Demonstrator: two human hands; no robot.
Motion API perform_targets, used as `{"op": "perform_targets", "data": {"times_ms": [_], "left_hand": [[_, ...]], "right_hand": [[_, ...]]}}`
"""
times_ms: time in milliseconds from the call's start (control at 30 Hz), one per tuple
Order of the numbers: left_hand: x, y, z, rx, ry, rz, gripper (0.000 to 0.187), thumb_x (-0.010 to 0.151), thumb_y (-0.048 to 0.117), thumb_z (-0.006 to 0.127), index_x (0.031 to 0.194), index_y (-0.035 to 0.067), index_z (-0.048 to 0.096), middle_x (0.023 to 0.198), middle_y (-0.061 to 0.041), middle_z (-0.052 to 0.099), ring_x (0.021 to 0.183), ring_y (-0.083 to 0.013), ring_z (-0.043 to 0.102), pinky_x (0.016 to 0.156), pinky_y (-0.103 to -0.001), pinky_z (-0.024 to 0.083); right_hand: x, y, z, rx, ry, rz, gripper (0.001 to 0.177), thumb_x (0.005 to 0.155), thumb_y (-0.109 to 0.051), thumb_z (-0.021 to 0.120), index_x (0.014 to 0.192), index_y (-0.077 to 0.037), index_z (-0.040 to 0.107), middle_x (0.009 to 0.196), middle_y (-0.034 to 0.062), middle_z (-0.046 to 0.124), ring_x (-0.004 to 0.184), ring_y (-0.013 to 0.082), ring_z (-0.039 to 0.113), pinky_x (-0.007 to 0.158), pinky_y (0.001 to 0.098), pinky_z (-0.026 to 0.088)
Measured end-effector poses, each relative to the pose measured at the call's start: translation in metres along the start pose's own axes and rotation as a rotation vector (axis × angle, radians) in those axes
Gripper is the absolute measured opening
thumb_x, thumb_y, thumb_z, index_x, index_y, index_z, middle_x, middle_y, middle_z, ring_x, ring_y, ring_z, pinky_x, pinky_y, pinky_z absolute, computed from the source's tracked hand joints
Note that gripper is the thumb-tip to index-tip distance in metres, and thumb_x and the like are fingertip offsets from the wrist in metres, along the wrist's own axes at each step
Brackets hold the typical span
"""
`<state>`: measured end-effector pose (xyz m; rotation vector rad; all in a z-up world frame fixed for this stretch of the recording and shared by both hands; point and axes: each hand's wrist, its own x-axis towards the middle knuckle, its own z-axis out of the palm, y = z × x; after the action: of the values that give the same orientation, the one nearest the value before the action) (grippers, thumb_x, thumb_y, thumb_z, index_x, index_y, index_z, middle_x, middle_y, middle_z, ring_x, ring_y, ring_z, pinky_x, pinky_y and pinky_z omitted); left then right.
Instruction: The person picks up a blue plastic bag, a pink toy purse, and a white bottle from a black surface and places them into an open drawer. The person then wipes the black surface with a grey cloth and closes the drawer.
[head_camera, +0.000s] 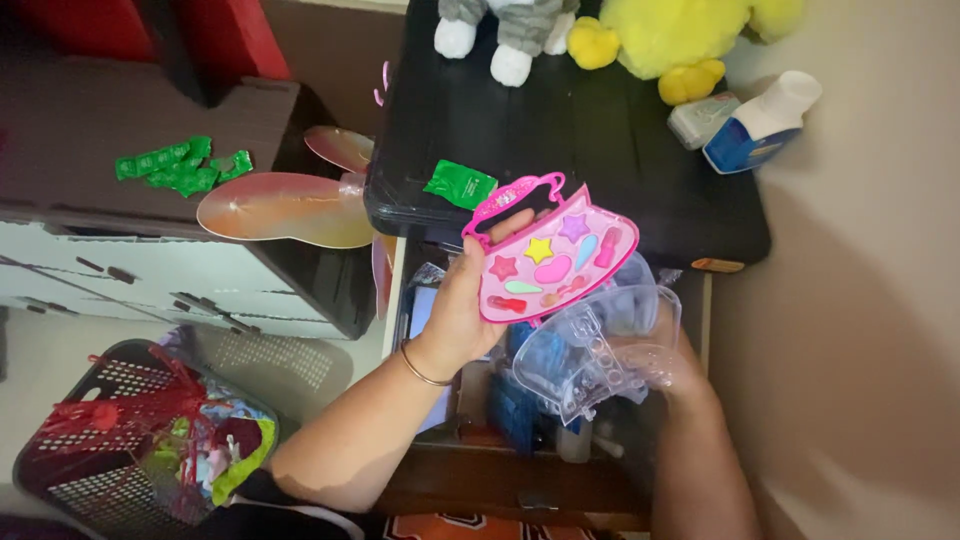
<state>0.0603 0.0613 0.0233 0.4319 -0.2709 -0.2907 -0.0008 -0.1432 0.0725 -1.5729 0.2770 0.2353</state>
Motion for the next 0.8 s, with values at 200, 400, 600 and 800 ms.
{"op": "perform_targets", "data": {"times_ms": [200,400,600,800], "left_hand": [[-0.002,-0.002,0.008,0.057,0.015,0.069,0.066,0.103,0.050,0.053,0.143,-0.004,0.053,0.129,-0.030,0.065,0.120,-0.0438,0.064,0.102,-0.061,0.053],[-0.009,0.005,0.032,0.079,-0.024,0.093,0.048,0.106,0.041,0.054,0.130,0.000,0.063,0.120,-0.021,0.072,0.110,-0.0308,0.070,0.098,-0.053,0.057],[-0.021,-0.005,0.045,0.189,-0.125,0.068,0.041,0.105,0.025,0.058,0.135,-0.002,0.062,0.122,-0.022,0.071,0.109,-0.0254,0.070,0.096,-0.050,0.058],[-0.016,0.006,0.028,0.408,-0.434,0.069,0.103,0.069,0.012,0.094,0.155,0.001,0.039,0.156,-0.020,0.047,0.140,-0.0270,0.047,0.117,-0.048,0.040]], "right_hand": [[0.058,0.093,-0.068,0.104,-0.316,-0.188,0.020,0.075,0.000,0.086,0.085,0.007,0.070,0.072,0.0214,0.075,0.058,0.0300,0.076,0.057,0.0396,0.063],[0.067,0.124,-0.049,0.126,-0.115,-0.391,0.041,0.074,-0.014,0.087,0.099,0.009,0.063,0.067,0.0235,0.069,0.047,0.0302,0.070,0.047,0.0393,0.060],[0.080,0.154,-0.041,0.149,0.105,-0.600,0.063,0.074,-0.027,0.088,0.112,0.010,0.057,0.062,0.0255,0.064,0.036,0.0303,0.064,0.037,0.0389,0.057],[0.042,0.089,0.002,0.238,0.134,-0.684,0.052,0.079,-0.035,0.085,0.104,-0.001,0.054,0.062,0.0160,0.063,0.042,0.0199,0.064,0.043,0.0321,0.055]]}}
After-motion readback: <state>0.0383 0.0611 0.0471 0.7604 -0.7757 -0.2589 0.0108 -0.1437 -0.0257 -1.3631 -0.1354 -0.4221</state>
